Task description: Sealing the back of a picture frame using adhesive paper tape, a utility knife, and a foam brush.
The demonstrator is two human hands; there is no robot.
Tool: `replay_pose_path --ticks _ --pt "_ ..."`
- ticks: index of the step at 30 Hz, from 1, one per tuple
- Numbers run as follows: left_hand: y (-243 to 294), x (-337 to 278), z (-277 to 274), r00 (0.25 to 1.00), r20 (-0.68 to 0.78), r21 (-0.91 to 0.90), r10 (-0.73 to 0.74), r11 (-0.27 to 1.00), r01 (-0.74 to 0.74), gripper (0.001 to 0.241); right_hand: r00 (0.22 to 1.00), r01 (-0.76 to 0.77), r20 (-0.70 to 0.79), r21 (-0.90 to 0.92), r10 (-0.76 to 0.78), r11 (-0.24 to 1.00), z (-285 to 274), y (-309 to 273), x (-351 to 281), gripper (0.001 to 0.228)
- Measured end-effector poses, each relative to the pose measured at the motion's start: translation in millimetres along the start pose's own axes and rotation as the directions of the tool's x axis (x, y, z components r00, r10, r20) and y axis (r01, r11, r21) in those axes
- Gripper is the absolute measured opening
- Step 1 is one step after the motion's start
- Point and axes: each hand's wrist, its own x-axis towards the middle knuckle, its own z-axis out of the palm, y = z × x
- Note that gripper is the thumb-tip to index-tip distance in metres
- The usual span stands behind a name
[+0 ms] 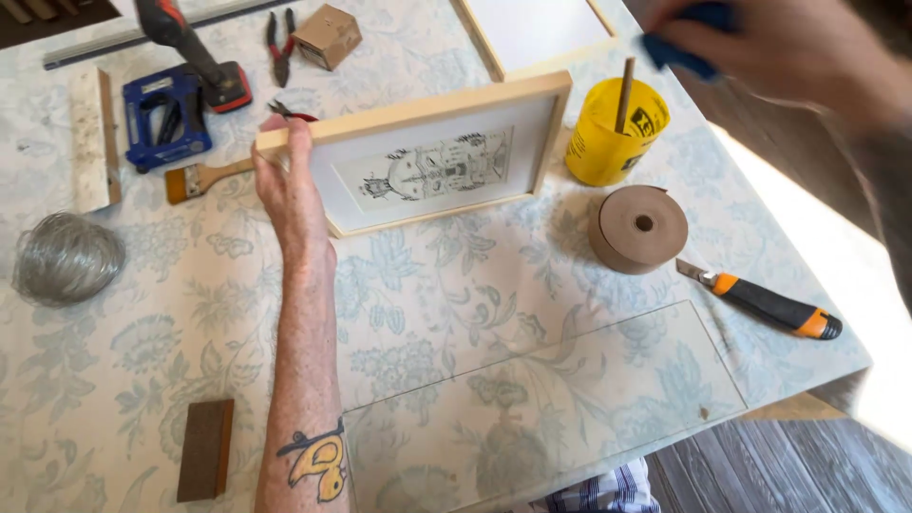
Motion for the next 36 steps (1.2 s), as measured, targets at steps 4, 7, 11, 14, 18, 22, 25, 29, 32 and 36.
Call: replay_pose_path --ticks 4,7,11,14,18,22,25,29,32,36 --pt "14 -33 -15 0.997 0.056 0.141 0.06 0.988 -0.067 0.062 0.955 -0.092 -0.209 0.473 0.213 0.876 32 4 -60 0.021" --pt "20 -73 -39 0.979 0.105 0.422 0.173 0.884 -0.201 0.064 0.893 -0.398 0.102 0.636 0.439 0.661 37 -68 -74 0.033" --pt "11 -125 -71 0.956 0.139 0.519 0.257 0.803 -0.291 0.073 0.868 -0.477 0.293 0.717 0.402 0.509 56 -121 -89 0.056" --pt "-1 -164 -94 0.982 0.136 0.417 0.133 0.891 -0.178 0.071 0.85 -0.522 0.393 0.722 0.351 0.455 72 -142 -112 0.063" --pt "-24 -191 -117 0.993 0.074 0.501 -0.094 0.864 0.045 0.076 0.726 -0.677 0.543 0.672 0.421 0.3 102 -156 -135 0.066" --pt "-27 -181 -110 0.989 0.022 0.531 -0.148 0.84 0.113 0.073 0.771 -0.631 0.522 0.704 0.365 0.325 157 -148 -134 0.072" --pt "-42 -136 -107 0.993 0.108 0.67 -0.046 0.741 -0.039 0.084 0.803 -0.595 0.518 0.666 0.296 0.449 146 -161 -121 0.079" --pt "-96 -43 -102 0.993 0.117 0.81 0.031 0.576 -0.114 0.08 0.804 -0.559 0.572 0.634 0.162 0.535 134 -167 -101 0.065" --pt "-105 -29 -98 0.97 0.182 0.829 0.163 0.505 -0.241 0.072 0.94 -0.288 0.331 0.643 0.082 0.71 146 -147 -64 0.03" --pt "-59 -121 -57 0.993 -0.024 0.312 -0.118 0.943 0.12 0.083 0.904 -0.425 0.226 0.375 0.363 0.824 180 -112 -1 0.07"
